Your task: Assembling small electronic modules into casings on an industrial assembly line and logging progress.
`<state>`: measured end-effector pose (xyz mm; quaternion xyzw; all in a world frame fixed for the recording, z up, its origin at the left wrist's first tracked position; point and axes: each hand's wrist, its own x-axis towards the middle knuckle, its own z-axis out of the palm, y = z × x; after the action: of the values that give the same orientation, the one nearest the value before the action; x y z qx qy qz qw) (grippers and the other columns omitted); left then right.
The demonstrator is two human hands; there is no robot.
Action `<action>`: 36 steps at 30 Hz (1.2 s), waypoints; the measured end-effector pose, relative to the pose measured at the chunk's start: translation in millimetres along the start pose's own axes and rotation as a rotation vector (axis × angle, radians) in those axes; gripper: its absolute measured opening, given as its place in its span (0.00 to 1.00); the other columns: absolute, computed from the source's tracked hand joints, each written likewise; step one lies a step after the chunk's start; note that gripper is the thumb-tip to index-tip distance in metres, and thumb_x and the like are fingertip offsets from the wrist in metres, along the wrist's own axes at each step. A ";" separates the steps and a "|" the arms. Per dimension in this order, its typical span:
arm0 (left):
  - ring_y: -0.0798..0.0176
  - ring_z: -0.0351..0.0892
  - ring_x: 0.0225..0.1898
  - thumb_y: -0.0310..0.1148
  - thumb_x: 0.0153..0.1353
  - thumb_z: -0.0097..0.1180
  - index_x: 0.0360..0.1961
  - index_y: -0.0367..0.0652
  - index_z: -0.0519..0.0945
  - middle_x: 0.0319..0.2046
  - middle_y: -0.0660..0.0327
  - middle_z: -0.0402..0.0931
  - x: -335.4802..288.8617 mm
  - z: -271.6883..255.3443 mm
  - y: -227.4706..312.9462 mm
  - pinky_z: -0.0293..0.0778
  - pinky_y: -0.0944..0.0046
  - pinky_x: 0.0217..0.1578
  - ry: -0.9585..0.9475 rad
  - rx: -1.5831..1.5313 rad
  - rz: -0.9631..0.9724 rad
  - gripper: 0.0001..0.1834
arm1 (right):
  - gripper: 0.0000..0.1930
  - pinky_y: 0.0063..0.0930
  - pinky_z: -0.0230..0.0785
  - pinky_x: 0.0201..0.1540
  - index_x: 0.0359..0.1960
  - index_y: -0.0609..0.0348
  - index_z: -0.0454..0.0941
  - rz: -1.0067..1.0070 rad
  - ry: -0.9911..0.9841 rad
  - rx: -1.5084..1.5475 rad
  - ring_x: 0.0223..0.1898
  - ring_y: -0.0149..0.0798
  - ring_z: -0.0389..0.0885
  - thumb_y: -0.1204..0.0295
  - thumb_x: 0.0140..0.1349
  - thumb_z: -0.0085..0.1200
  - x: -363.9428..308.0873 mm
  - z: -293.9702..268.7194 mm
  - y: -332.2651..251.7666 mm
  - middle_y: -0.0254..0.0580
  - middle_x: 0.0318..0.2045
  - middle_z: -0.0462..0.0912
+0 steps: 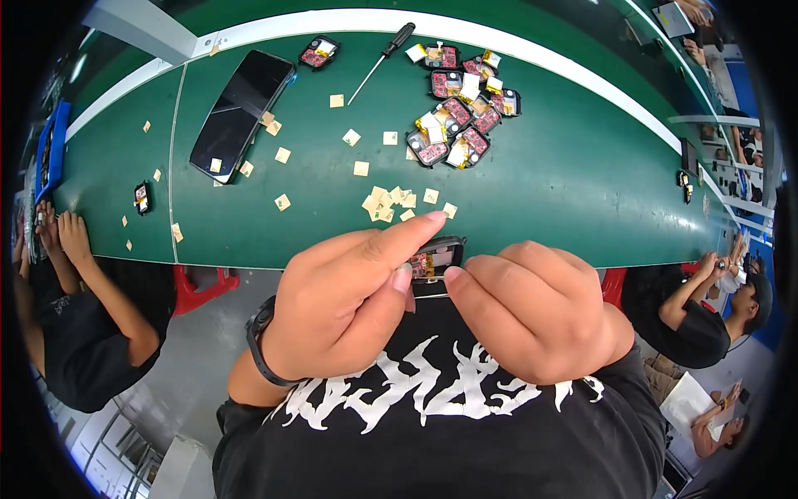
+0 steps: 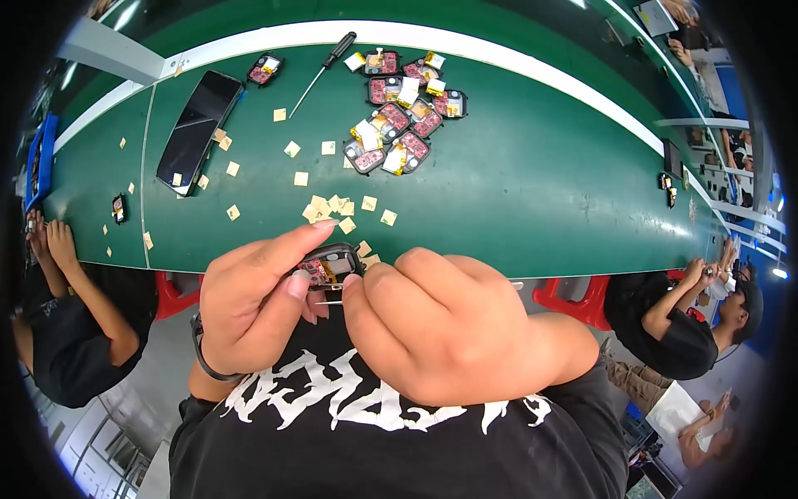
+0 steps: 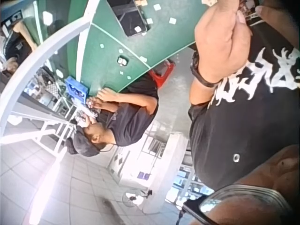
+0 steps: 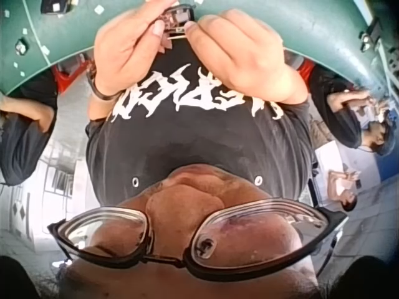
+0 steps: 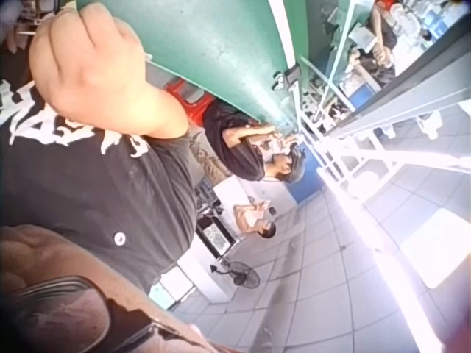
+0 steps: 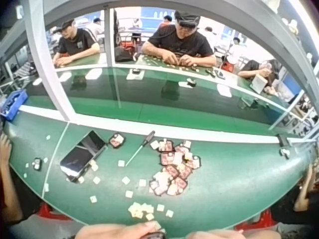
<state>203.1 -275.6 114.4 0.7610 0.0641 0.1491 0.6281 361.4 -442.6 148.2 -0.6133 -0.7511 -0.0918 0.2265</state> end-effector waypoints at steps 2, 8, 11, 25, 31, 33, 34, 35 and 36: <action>0.65 0.80 0.23 0.13 0.62 0.50 0.61 0.31 0.79 0.28 0.56 0.81 -0.9 1.5 0.4 0.76 0.66 0.27 0.017 -0.004 -0.022 0.25 | 0.15 0.23 0.69 0.21 0.34 0.71 0.82 0.004 -0.022 0.004 0.27 0.34 0.74 0.77 0.43 0.62 -0.2 -0.3 -0.4 0.44 0.30 0.78; 0.67 0.81 0.23 0.13 0.63 0.51 0.59 0.33 0.80 0.29 0.56 0.81 -3.8 3.8 -0.4 0.76 0.67 0.25 0.028 -0.023 -0.055 0.23 | 0.14 0.23 0.69 0.22 0.34 0.71 0.81 0.039 -0.077 0.063 0.27 0.34 0.73 0.76 0.43 0.61 -0.8 -1.0 -3.2 0.41 0.29 0.75; 0.68 0.81 0.23 0.13 0.64 0.51 0.59 0.34 0.81 0.29 0.57 0.81 -5.1 4.3 -1.0 0.76 0.67 0.25 0.023 -0.035 -0.067 0.22 | 0.14 0.24 0.69 0.23 0.34 0.70 0.81 0.029 -0.064 0.061 0.28 0.34 0.72 0.76 0.43 0.60 -2.4 1.2 -3.7 0.39 0.28 0.73; 0.72 0.79 0.30 0.23 0.75 0.44 0.63 0.31 0.75 0.34 0.60 0.81 1.9 -7.0 -15.4 0.79 0.70 0.33 -0.099 -0.215 -0.249 0.19 | 0.11 0.24 0.70 0.23 0.34 0.63 0.80 0.055 -0.069 -0.018 0.28 0.34 0.74 0.75 0.47 0.62 -5.4 5.9 6.7 0.38 0.30 0.75; 0.75 0.74 0.32 0.22 0.74 0.49 0.63 0.32 0.72 0.40 0.62 0.78 -6.2 -9.7 -45.1 0.74 0.72 0.34 -0.064 -0.346 -0.371 0.18 | 0.14 0.28 0.74 0.27 0.36 0.61 0.82 0.424 0.017 0.398 0.29 0.36 0.83 0.83 0.47 0.70 -27.1 5.9 13.7 0.39 0.32 0.85; 0.76 0.72 0.32 0.21 0.73 0.52 0.62 0.33 0.73 0.39 0.64 0.77 -8.1 -11.5 -48.7 0.72 0.74 0.33 -0.047 -0.338 -0.393 0.18 | 0.10 0.27 0.73 0.27 0.35 0.61 0.82 0.708 0.064 0.547 0.27 0.34 0.82 0.82 0.53 0.69 -33.7 7.3 9.6 0.40 0.29 0.85; 0.77 0.72 0.33 0.21 0.73 0.52 0.61 0.32 0.73 0.39 0.64 0.77 -9.9 -13.5 -49.6 0.71 0.74 0.34 -0.055 -0.292 -0.402 0.17 | 0.07 0.23 0.69 0.26 0.34 0.61 0.83 0.738 0.092 0.579 0.24 0.30 0.80 0.82 0.56 0.68 -35.5 7.7 9.4 0.39 0.28 0.85; 0.77 0.72 0.34 0.21 0.73 0.52 0.61 0.32 0.73 0.39 0.65 0.77 -11.9 -15.4 -50.5 0.71 0.75 0.34 -0.063 -0.246 -0.412 0.17 | 0.07 0.23 0.69 0.26 0.34 0.61 0.83 0.726 0.091 0.584 0.24 0.30 0.80 0.82 0.56 0.68 -36.4 7.7 9.6 0.39 0.28 0.85; 0.77 0.73 0.35 0.21 0.73 0.52 0.60 0.32 0.74 0.39 0.65 0.78 -14.4 -16.7 -51.1 0.71 0.74 0.37 -0.019 -0.222 -0.387 0.16 | 0.07 0.21 0.67 0.25 0.34 0.62 0.82 0.781 0.131 0.637 0.24 0.28 0.78 0.82 0.56 0.68 -36.6 7.6 10.0 0.39 0.28 0.85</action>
<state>188.9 -253.7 65.2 0.6621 0.1863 0.0245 0.7255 374.6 -469.3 123.5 -0.7420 -0.4406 0.1951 0.4661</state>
